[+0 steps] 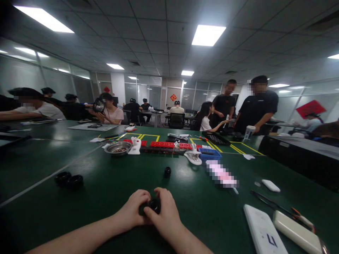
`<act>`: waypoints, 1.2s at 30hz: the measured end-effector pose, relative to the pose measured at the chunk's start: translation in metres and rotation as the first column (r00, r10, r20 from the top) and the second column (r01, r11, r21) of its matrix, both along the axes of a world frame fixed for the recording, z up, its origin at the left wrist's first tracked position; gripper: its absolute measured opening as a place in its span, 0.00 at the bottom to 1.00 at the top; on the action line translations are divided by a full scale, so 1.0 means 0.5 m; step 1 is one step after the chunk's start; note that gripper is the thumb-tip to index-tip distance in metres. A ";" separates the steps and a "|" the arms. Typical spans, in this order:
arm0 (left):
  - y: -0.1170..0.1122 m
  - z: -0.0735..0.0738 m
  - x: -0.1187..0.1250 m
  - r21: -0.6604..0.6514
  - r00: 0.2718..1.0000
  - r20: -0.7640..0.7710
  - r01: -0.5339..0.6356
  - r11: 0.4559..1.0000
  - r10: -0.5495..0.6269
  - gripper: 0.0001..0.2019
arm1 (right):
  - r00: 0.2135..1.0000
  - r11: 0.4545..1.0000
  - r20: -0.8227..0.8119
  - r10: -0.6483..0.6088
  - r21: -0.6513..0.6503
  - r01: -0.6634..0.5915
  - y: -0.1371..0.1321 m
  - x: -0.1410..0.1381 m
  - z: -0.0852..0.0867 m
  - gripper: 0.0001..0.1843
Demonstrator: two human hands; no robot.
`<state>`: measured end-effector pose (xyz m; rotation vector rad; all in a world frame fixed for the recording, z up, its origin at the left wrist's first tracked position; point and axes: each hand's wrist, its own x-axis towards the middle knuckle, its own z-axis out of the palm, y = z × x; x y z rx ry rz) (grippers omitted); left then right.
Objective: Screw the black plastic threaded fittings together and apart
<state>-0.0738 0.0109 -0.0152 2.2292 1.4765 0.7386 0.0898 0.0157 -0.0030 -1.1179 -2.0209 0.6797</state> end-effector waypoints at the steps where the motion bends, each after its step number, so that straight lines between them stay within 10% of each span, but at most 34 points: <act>1: 0.000 -0.001 0.000 0.001 1.000 0.005 0.002 1.000 -0.002 0.18 | 1.000 1.000 0.006 -0.018 -0.010 0.018 0.000 -0.001 0.000 0.23; 8: 0.002 -0.004 -0.004 0.008 1.000 0.011 0.010 1.000 -0.010 0.21 | 0.978 0.980 -0.057 0.199 0.000 -0.200 -0.002 0.007 0.003 0.30; 16: -0.003 -0.004 -0.004 0.006 1.000 -0.006 -0.013 1.000 0.013 0.18 | 0.998 0.998 -0.062 -0.031 0.047 0.034 -0.008 -0.001 0.001 0.23; 36: -0.005 -0.002 -0.003 0.005 1.000 0.017 -0.022 1.000 0.022 0.20 | 0.995 0.997 -0.053 0.081 0.013 -0.080 -0.013 0.005 0.009 0.25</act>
